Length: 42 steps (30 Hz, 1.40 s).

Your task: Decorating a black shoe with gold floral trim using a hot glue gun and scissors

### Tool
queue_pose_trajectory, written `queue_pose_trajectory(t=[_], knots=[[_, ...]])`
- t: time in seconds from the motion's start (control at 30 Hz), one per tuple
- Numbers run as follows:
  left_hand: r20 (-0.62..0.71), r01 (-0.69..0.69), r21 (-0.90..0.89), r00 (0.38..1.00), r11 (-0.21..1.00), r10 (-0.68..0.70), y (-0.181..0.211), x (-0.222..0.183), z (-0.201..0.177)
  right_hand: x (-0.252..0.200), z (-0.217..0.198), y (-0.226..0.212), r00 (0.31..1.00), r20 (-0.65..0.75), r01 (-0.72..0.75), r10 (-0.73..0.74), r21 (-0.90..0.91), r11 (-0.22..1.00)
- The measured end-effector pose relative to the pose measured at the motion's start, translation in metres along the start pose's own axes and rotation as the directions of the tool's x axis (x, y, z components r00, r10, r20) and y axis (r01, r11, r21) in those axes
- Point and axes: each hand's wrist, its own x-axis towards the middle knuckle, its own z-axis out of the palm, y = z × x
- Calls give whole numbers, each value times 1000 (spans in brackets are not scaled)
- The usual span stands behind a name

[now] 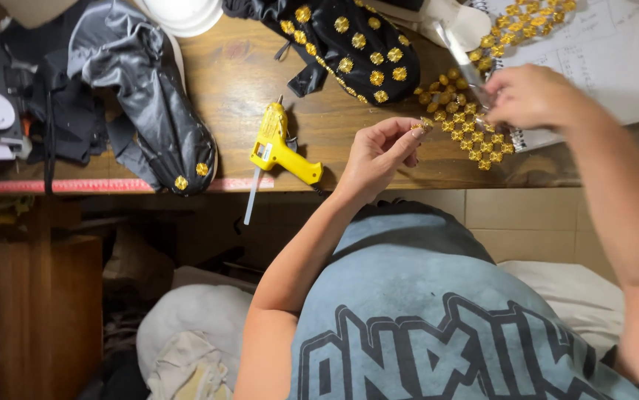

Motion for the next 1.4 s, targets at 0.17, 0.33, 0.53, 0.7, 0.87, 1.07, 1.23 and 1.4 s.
queue_pose_trajectory(t=[0.17,0.33,0.53,0.7,0.87,1.07,1.23,1.4], knots=[[-61,-20,74,998,997,25,-18,9,-6,-48,22,85,974,55,144,-219,597,789],[-34,8,89,999,996,-5,-25,20,-3,-68,100,100,918,127,159,-375,749,643],[21,56,28,998,998,-57,-26,24,0,-61,166,93,834,-100,363,-542,840,402],[2,109,71,994,992,-109,-33,22,1,-53,185,82,859,-143,366,-492,843,395],[-38,-87,-17,996,996,86,-21,16,3,-36,205,80,847,-210,366,-488,897,249],[10,-63,-42,998,997,63,-41,22,-8,-50,193,62,844,-265,374,-467,914,156],[60,-46,-42,997,998,48,-45,24,-6,-54,190,57,850,-281,364,-446,925,111],[81,-30,-62,996,998,35,-42,24,-8,-53,196,56,831,-323,371,-452,929,17]])
